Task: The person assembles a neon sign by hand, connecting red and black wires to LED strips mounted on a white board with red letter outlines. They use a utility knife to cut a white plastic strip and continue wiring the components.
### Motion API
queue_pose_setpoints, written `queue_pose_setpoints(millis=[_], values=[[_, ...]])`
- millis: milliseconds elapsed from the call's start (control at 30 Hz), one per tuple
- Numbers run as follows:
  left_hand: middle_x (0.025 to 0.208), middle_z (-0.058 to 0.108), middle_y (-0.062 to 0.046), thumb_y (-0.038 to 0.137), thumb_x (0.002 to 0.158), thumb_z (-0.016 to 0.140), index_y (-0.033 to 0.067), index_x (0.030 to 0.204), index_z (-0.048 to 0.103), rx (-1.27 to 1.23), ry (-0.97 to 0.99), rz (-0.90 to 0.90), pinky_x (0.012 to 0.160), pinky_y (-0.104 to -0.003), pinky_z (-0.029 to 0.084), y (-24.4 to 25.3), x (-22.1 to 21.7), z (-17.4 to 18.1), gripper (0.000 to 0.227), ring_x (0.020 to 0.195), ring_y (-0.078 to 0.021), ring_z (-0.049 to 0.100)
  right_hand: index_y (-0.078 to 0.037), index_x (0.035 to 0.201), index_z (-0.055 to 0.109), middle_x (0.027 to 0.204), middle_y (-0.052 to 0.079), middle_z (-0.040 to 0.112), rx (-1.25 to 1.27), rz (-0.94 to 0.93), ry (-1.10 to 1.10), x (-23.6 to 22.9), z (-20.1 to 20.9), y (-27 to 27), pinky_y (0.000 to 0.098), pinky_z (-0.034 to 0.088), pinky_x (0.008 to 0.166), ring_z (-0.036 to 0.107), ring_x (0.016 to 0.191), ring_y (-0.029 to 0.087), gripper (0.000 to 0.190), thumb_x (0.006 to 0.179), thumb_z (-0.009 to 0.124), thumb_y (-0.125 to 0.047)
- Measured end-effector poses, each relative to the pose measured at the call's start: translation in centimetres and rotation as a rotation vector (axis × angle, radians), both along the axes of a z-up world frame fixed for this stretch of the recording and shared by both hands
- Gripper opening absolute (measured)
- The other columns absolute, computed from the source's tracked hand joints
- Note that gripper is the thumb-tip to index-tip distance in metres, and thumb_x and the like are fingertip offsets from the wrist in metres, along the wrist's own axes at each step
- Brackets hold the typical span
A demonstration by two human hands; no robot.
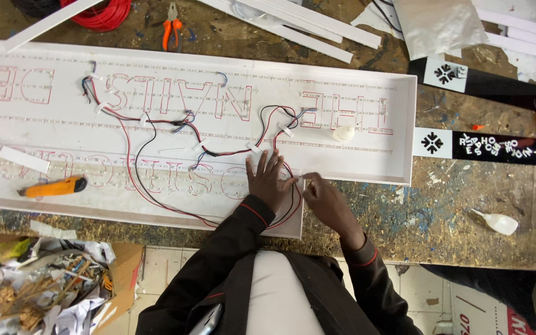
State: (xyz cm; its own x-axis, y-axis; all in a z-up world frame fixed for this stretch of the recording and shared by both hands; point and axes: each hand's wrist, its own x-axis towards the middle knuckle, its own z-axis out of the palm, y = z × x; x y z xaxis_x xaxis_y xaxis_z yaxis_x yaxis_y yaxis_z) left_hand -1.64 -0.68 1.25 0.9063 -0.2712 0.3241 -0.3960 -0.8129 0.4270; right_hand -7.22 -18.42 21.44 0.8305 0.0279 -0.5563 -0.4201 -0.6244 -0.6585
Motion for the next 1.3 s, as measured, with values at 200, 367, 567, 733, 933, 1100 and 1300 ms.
queue_pose_setpoints(millis=[200, 367, 567, 733, 933, 1100, 1300], values=[[0.177, 0.055, -0.002, 0.075, 0.086, 0.083, 0.0143, 0.157, 0.066, 0.027, -0.029, 0.064, 0.139, -0.075, 0.003, -1.1, -1.0, 0.7, 0.095, 0.169, -0.0305, 0.039, 0.003, 0.159, 0.053, 0.126, 0.031, 0.080, 0.171, -0.066, -0.317, 5.3, -2.8, -2.2, 0.0550, 0.063, 0.098, 0.081, 0.111, 0.046, 0.042, 0.118, 0.044, -0.005], [0.181, 0.050, 0.000, 0.079, 0.094, 0.072, 0.0176, 0.165, 0.060, -0.025, 0.020, 0.110, 0.138, -0.075, 0.000, -1.8, -1.8, -0.4, 0.095, 0.173, -0.0298, 0.033, -0.012, 0.132, 0.063, 0.111, 0.018, 0.086, 0.155, 0.128, -0.366, 8.7, -5.6, -2.8, 0.0531, 0.058, 0.087, 0.081, 0.097, 0.036, 0.026, 0.118, 0.062, -0.034], [0.181, 0.049, 0.004, 0.085, 0.093, 0.066, 0.0224, 0.168, 0.056, -0.004, 0.118, 0.126, 0.139, -0.074, -0.002, -1.8, -1.6, -0.2, 0.098, 0.174, -0.0264, 0.032, -0.010, 0.133, 0.085, 0.116, 0.022, 0.080, 0.157, 0.288, -0.309, 10.2, -8.7, -3.6, 0.0528, 0.061, 0.088, 0.077, 0.102, 0.039, 0.031, 0.111, 0.077, -0.030], [0.180, 0.050, 0.005, 0.086, 0.092, 0.068, 0.0255, 0.169, 0.055, -0.065, 0.174, 0.113, 0.138, -0.077, 0.002, -1.5, -1.7, 0.4, 0.098, 0.173, -0.0273, 0.032, -0.009, 0.139, 0.080, 0.107, 0.025, 0.082, 0.186, 0.312, -0.238, 10.3, -10.1, -3.7, 0.0585, 0.058, 0.082, 0.078, 0.092, 0.039, 0.030, 0.114, 0.076, -0.026], [0.184, 0.045, 0.001, 0.077, 0.097, 0.073, 0.0247, 0.172, 0.049, -0.080, 0.269, 0.072, 0.136, -0.080, -0.002, -1.2, -1.6, 0.9, 0.095, 0.175, -0.0299, 0.027, -0.007, 0.115, 0.079, 0.095, 0.020, 0.083, 0.112, 0.260, -0.260, 9.5, -9.3, -2.3, 0.0582, 0.060, 0.079, 0.082, 0.088, 0.041, 0.021, 0.110, 0.082, -0.027], [0.183, 0.046, -0.004, 0.068, 0.099, 0.078, 0.0248, 0.158, 0.056, -0.062, 0.300, 0.027, 0.134, -0.083, 0.000, -0.9, -1.4, 1.6, 0.077, 0.172, -0.0348, 0.030, -0.013, 0.092, 0.067, 0.071, 0.009, 0.070, -0.042, 0.269, -0.247, 9.2, -10.3, -2.5, 0.0470, 0.054, 0.067, 0.067, 0.063, 0.026, 0.036, 0.107, 0.083, -0.042], [0.182, 0.049, -0.003, 0.068, 0.095, 0.081, 0.0213, 0.132, 0.064, -0.012, 0.148, 0.061, 0.134, -0.077, 0.000, -1.4, -1.7, 2.7, 0.062, 0.170, -0.0327, 0.036, -0.012, 0.092, 0.070, 0.067, 0.011, 0.068, -0.020, 0.326, -0.264, 10.2, -10.6, -3.1, 0.0456, 0.049, 0.064, 0.062, 0.056, 0.026, 0.034, 0.108, 0.080, -0.041]])
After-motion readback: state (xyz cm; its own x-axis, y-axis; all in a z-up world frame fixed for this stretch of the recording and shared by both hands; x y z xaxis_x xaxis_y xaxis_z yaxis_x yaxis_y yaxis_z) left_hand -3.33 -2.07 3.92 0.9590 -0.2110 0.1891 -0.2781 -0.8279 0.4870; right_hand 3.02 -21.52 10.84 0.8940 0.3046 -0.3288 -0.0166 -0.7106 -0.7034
